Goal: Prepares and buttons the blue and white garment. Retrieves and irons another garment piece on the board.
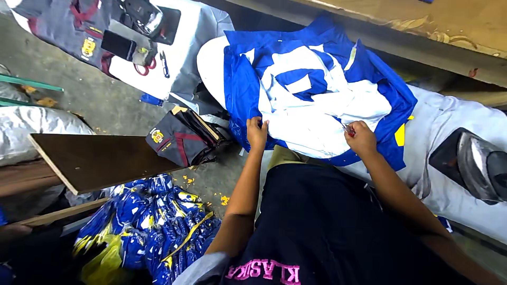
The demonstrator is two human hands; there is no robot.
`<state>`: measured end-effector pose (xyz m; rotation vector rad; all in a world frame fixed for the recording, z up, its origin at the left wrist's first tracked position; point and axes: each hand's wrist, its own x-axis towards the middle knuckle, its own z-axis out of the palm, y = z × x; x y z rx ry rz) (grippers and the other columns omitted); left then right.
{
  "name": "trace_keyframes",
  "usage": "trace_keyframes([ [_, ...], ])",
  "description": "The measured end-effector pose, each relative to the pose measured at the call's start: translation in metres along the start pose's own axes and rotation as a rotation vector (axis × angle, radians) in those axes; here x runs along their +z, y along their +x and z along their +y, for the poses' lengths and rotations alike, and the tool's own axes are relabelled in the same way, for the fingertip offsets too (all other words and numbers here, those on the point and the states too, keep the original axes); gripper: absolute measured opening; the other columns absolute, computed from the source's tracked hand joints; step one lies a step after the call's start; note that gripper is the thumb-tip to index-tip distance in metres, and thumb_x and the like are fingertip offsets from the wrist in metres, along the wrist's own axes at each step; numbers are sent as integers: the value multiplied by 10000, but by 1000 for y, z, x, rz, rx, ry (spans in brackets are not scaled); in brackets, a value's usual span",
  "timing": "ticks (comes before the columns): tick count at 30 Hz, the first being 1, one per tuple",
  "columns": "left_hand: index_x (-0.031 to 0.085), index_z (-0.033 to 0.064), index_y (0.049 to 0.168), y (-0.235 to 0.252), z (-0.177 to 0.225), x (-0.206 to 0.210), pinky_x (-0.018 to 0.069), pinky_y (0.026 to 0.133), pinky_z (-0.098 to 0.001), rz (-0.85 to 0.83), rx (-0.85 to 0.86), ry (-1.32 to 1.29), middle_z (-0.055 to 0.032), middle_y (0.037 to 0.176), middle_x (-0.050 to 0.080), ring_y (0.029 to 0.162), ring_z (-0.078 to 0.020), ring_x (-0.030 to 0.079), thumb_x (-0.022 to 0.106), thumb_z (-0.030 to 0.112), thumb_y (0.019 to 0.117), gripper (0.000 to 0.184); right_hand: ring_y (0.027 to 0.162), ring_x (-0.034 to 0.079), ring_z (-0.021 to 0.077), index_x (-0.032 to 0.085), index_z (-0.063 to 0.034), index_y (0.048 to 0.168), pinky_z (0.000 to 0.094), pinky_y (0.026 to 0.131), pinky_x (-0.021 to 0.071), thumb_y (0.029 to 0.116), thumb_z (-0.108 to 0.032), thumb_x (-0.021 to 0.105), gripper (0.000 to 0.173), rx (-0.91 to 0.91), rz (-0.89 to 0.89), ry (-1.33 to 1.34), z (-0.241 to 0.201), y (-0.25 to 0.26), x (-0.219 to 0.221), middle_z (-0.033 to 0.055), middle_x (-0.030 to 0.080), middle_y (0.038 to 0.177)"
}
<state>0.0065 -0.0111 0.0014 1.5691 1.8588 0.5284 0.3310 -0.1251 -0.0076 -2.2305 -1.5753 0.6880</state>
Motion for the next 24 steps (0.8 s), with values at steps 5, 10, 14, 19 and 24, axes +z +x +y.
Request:
trace_keyframes([
  [5, 698, -58, 1159, 1, -11, 2, 506, 982, -500, 47, 96, -23, -263, 1130, 647, 1076, -374, 636, 642, 167, 1016, 273, 950, 673, 509, 659, 109, 1056, 678, 740, 506, 943, -46, 635, 193, -26, 59, 22, 2, -2, 5, 324, 658, 1109],
  [10, 708, -50, 1168, -4, -18, -6, 490, 1004, -439, 22, 100, -207, -224, 1137, 684, 1091, -290, 648, 563, 146, 1056, 268, 908, 678, 488, 663, 83, 1028, 659, 707, 514, 930, -41, 664, 158, -31, 77, 12, 7, 0, 5, 300, 662, 1076],
  [14, 697, -57, 1141, -15, -26, -14, 570, 851, -334, 11, 16, -431, -153, 1037, 707, 877, -142, 676, 598, 129, 1039, 234, 961, 669, 515, 666, 99, 1069, 694, 750, 506, 928, -40, 668, 198, -19, 41, 30, 6, -1, 3, 324, 655, 1115],
  [19, 692, -55, 1101, -25, -20, -23, 577, 729, -255, 62, -79, -608, -69, 884, 705, 723, -65, 653, 641, 76, 1004, 171, 945, 672, 507, 666, 95, 1062, 682, 732, 507, 915, -24, 671, 189, -36, 54, 21, 6, -2, 6, 314, 658, 1098],
  [24, 658, -42, 1159, -25, -16, -26, 578, 697, -263, 7, -157, -661, -53, 885, 699, 713, -75, 661, 536, 118, 1072, 220, 909, 678, 500, 674, 105, 1047, 675, 713, 514, 912, -7, 668, 175, -89, 47, 9, 5, -5, 3, 309, 660, 1088],
])
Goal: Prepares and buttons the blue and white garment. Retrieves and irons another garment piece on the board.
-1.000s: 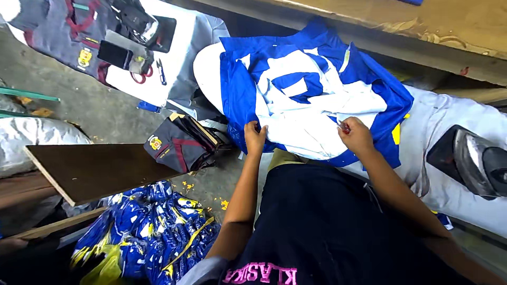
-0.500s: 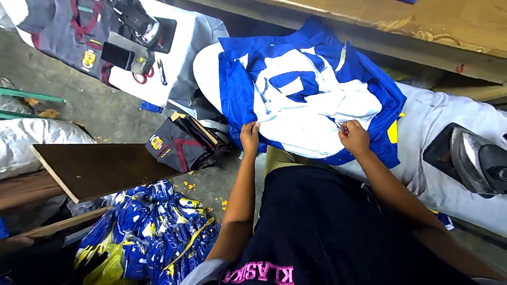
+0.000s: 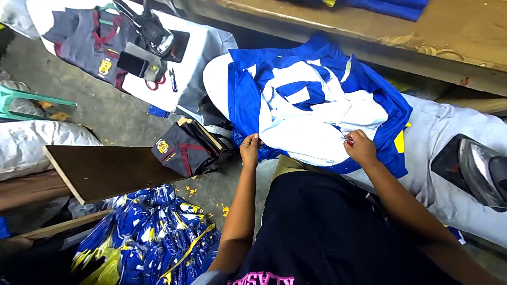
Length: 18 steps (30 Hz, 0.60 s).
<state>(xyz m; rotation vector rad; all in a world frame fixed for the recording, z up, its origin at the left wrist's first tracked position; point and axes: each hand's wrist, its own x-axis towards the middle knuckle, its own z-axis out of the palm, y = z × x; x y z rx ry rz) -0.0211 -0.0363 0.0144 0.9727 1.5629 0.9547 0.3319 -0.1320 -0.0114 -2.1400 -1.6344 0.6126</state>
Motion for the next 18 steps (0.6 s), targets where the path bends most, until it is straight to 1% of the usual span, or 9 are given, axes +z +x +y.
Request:
trace_keyframes([
  [3, 662, -45, 1115, 0, -4, -6, 583, 707, -255, -3, 37, -25, -49, 882, 706, 725, -74, 673, 540, 103, 1064, 198, 932, 675, 508, 669, 102, 1055, 690, 730, 503, 935, -22, 657, 173, 11, -55, -27, -5, 0, -4, 310, 661, 1102],
  [5, 655, -46, 1099, -1, -5, -9, 579, 737, -256, -13, 90, -15, -51, 900, 698, 763, -71, 672, 535, 111, 1065, 201, 919, 676, 508, 672, 104, 1024, 688, 729, 501, 935, -23, 655, 156, 13, -40, -27, -13, -1, -7, 310, 672, 1062],
  [7, 648, -52, 1101, -3, -5, -13, 570, 772, -264, -12, 153, 25, -68, 943, 694, 809, -77, 669, 520, 122, 1067, 218, 914, 675, 501, 669, 104, 1012, 682, 763, 500, 962, -53, 646, 166, 45, -57, 0, -28, 0, -12, 313, 679, 992],
  [9, 628, -63, 1124, -6, -3, -15, 565, 788, -266, 7, 186, 47, -93, 979, 702, 839, -84, 675, 489, 123, 1078, 237, 912, 667, 487, 662, 89, 1075, 680, 794, 493, 984, -104, 660, 213, 114, -164, 45, -48, 4, -19, 307, 675, 956],
  [11, 605, -71, 1146, -9, -1, -16, 559, 804, -270, 14, 191, 54, -109, 998, 694, 862, -91, 673, 463, 126, 1086, 250, 948, 663, 469, 635, 62, 1190, 674, 831, 498, 975, -118, 689, 286, 145, -293, 91, -70, 10, -22, 293, 677, 1010],
  [13, 592, -84, 1158, -10, -1, -18, 556, 819, -278, 6, 190, 58, -119, 999, 686, 870, -98, 668, 449, 128, 1093, 264, 1002, 665, 443, 612, 28, 1257, 658, 862, 505, 961, -92, 674, 325, 97, -390, 92, -97, 16, -22, 266, 680, 1091],
  [16, 591, -89, 1159, -10, -6, -18, 553, 818, -276, 7, 198, 56, -123, 992, 683, 865, -97, 665, 453, 132, 1090, 270, 1074, 652, 418, 624, 18, 1268, 630, 893, 502, 952, -70, 645, 329, -58, -500, 48, -142, 23, -18, 246, 658, 1188],
  [17, 591, -88, 1168, -10, -9, -18, 552, 821, -289, 14, 203, 64, -133, 1008, 679, 876, -111, 662, 469, 133, 1083, 267, 1085, 652, 406, 628, 13, 1259, 614, 900, 506, 954, -75, 643, 318, -109, -524, 28, -155, 26, -15, 236, 653, 1210],
  [18, 590, -88, 1197, -10, -11, -17, 551, 838, -320, 18, 215, 90, -162, 1053, 675, 910, -149, 662, 504, 132, 1067, 269, 1081, 653, 400, 628, 10, 1251, 603, 896, 511, 956, -76, 642, 308, -160, -535, 11, -166, 29, -11, 232, 650, 1212],
])
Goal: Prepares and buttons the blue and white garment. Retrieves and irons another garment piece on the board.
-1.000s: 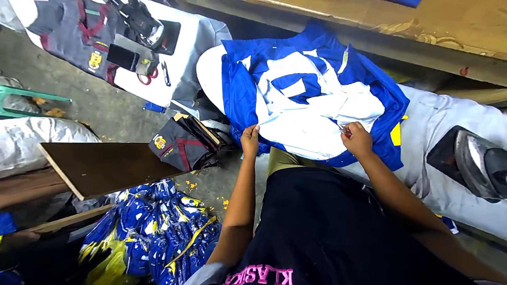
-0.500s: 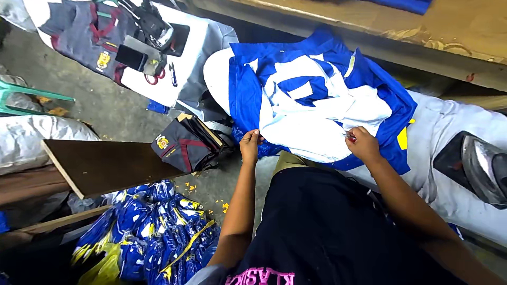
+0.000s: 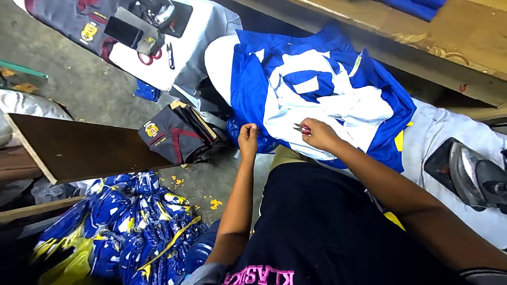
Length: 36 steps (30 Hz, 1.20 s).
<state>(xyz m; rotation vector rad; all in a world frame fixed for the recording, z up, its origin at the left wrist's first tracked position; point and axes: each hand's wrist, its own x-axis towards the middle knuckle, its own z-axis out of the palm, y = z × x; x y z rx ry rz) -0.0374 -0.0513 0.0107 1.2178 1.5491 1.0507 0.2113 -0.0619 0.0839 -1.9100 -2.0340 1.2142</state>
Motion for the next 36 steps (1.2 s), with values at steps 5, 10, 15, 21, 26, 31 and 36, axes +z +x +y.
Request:
trace_keyframes([
  [5, 618, -85, 1296, -1, 5, 14, 545, 916, -453, -66, 251, 350, -319, 1333, 563, 1115, -383, 627, 697, 118, 949, 409, 1044, 681, 432, 615, 15, 1285, 611, 851, 529, 980, -98, 638, 326, -154, 36, -123, -22, 28, 14, 247, 669, 1194],
  [10, 714, -51, 1159, 13, 5, 21, 524, 991, -519, -65, 323, 521, -277, 1209, 655, 1133, -409, 649, 656, 99, 981, 240, 1027, 687, 434, 612, 4, 1291, 610, 826, 531, 988, -104, 629, 322, -174, 28, -179, -30, 40, 16, 244, 668, 1199],
  [15, 725, -56, 1067, 13, 4, 9, 538, 945, -467, -32, 256, 437, -220, 1056, 701, 1013, -328, 686, 610, 80, 1008, 187, 1006, 691, 440, 613, 12, 1274, 616, 803, 530, 990, -101, 618, 305, -204, 26, -203, -34, 46, 22, 245, 671, 1187],
  [21, 662, -68, 1085, -1, 0, -1, 553, 829, -295, -12, -47, 6, -118, 969, 677, 844, -112, 647, 594, 95, 1026, 186, 980, 697, 445, 607, -4, 1280, 619, 782, 530, 1005, -97, 581, 291, -221, 5, -266, -47, 49, 31, 236, 680, 1179],
  [26, 659, -50, 1085, -16, -8, -23, 571, 796, -299, -12, -154, -24, -85, 964, 683, 810, -96, 653, 618, 102, 1014, 172, 1002, 694, 450, 593, -10, 1311, 623, 796, 526, 1008, -130, 585, 326, -184, -21, -250, -46, 50, 28, 246, 681, 1177],
  [31, 659, -135, 1043, -51, -74, -77, 562, 786, -497, -77, -392, 537, -243, 895, 674, 789, -319, 669, 578, 274, 1059, 417, 1005, 689, 413, 588, -3, 1317, 608, 857, 524, 1021, -209, 626, 363, -89, 65, -17, -21, 30, -16, 228, 693, 1099],
  [36, 322, 54, 1604, -93, -139, -100, 357, 1158, -636, -701, -832, 1039, -350, 1619, 257, 1445, -540, 366, 648, 164, 997, 697, 984, 679, 353, 601, 42, 1267, 538, 886, 533, 1001, -64, 587, 286, 24, 251, 238, 24, -16, -71, 239, 682, 1103],
])
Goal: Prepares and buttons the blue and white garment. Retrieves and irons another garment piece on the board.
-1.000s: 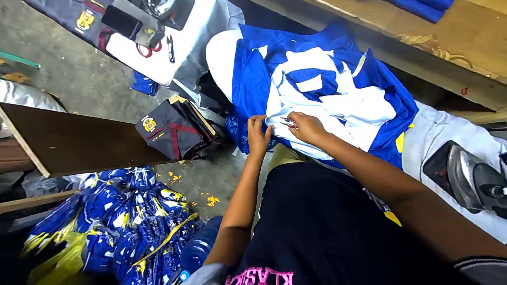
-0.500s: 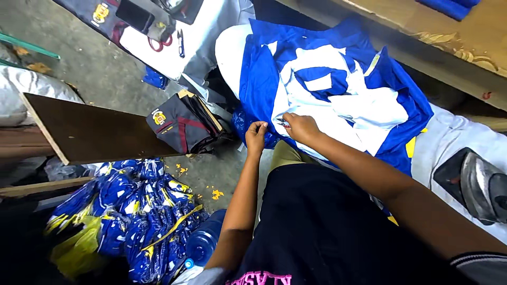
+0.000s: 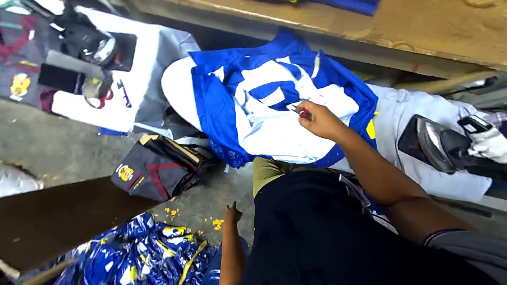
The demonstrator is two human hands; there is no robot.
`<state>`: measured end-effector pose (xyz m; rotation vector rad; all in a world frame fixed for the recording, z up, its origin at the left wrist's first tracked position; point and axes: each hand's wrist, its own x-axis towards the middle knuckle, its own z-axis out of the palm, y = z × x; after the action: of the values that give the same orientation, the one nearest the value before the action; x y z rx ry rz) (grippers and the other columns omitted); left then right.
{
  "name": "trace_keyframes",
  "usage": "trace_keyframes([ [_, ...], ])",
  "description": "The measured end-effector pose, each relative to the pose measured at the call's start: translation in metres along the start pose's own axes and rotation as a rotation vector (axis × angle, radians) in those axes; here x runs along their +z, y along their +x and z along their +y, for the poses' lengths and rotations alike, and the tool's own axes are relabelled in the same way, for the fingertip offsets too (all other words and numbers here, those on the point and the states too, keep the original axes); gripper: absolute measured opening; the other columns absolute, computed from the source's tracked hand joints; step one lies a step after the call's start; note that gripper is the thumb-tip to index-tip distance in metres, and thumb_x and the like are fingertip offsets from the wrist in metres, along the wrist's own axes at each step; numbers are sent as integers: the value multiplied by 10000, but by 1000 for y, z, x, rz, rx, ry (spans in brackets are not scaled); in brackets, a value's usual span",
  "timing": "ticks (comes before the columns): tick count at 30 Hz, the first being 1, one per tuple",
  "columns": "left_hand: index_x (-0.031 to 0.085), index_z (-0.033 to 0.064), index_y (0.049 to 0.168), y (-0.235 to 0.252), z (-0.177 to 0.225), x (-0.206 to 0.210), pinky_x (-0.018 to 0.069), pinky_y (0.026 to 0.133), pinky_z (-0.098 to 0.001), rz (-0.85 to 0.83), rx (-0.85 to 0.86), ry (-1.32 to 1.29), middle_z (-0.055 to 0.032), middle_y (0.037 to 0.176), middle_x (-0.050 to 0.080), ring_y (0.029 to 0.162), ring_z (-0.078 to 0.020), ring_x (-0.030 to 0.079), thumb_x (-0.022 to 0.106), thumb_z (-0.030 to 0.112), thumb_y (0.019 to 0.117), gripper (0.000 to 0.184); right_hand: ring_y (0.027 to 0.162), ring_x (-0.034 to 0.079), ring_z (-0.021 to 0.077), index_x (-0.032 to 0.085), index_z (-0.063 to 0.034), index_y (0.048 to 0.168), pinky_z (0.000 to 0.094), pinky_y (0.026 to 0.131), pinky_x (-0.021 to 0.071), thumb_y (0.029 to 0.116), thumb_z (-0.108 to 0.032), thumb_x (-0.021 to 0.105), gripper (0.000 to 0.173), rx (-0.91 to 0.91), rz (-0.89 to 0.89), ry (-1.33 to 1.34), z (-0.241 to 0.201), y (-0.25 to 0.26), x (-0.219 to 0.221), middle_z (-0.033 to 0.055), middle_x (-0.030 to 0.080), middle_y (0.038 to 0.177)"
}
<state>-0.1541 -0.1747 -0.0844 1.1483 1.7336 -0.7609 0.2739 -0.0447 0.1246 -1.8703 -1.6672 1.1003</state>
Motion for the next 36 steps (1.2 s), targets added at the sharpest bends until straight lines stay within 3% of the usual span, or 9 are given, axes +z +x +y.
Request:
trace_keyframes([
  [1, 217, 69, 1637, 0, 3, 4, 340, 1175, -621, -36, -20, 54, -349, 1659, 112, 1482, -547, 289, 687, 211, 975, 824, 1009, 678, 365, 600, 51, 1270, 552, 900, 531, 999, -48, 567, 291, 31, 51, 4, 8, -6, -11, 250, 679, 1126],
  [3, 222, 19, 1622, -5, 18, -1, 318, 1194, -609, 56, 42, -70, -370, 1656, 49, 1498, -561, 234, 741, 237, 948, 878, 982, 665, 382, 601, 59, 1249, 580, 862, 516, 983, -43, 561, 288, 98, 168, -5, 27, -17, -28, 262, 672, 1093],
  [8, 399, -128, 1492, -28, 85, -73, 349, 1179, -574, 545, 458, -394, -417, 1573, 265, 1446, -552, 340, 659, 104, 973, 625, 964, 651, 393, 619, 75, 1217, 582, 855, 505, 974, -83, 596, 291, 274, 478, -23, 57, -42, -59, 284, 662, 1087],
  [13, 492, -149, 1405, -59, 145, -140, 445, 1075, -527, 922, 820, -379, -410, 1502, 378, 1329, -506, 480, 591, 117, 982, 509, 771, 525, 231, 625, 65, 1128, 432, 737, 449, 1002, -146, 582, 250, 375, 710, -31, 74, -78, -87, 174, 591, 902],
  [19, 540, -125, 1361, -104, 218, -141, 477, 1058, -496, 829, 1137, -312, -339, 1511, 415, 1383, -413, 466, 563, 113, 1010, 424, 833, 634, 343, 661, 72, 1124, 539, 785, 506, 1008, -151, 608, 257, 424, 670, -6, 96, -101, -49, 244, 667, 953],
  [23, 606, -118, 1292, -109, 249, -117, 484, 1052, -465, 727, 1280, -271, -342, 1457, 480, 1350, -398, 505, 578, 126, 1009, 375, 1034, 673, 437, 651, 54, 1262, 636, 914, 499, 1024, -228, 627, 370, 524, 536, 3, 104, -88, -17, 280, 690, 1134],
  [28, 651, -89, 1247, -104, 244, -109, 465, 1062, -414, 707, 1291, -269, -322, 1444, 502, 1342, -358, 512, 569, 118, 1011, 324, 1024, 669, 432, 628, 31, 1287, 634, 894, 492, 1044, -268, 589, 387, 613, 541, -30, 126, -66, -2, 261, 690, 1113],
  [32, 665, -97, 1204, -99, 218, -108, 511, 997, -427, 702, 1235, -257, -303, 1328, 598, 1240, -351, 593, 555, 109, 1022, 296, 911, 693, 403, 663, 65, 1153, 585, 825, 528, 1043, -204, 552, 311, 395, 660, -57, 130, -63, 9, 252, 704, 1006],
  [36, 684, -103, 1129, -99, 200, -91, 565, 861, -415, 596, 1222, -245, -267, 1147, 681, 996, -309, 681, 543, 69, 1016, 249, 909, 705, 424, 693, 49, 1131, 637, 829, 534, 1021, -225, 611, 306, 118, 153, -130, 106, -82, 27, 244, 717, 972],
])
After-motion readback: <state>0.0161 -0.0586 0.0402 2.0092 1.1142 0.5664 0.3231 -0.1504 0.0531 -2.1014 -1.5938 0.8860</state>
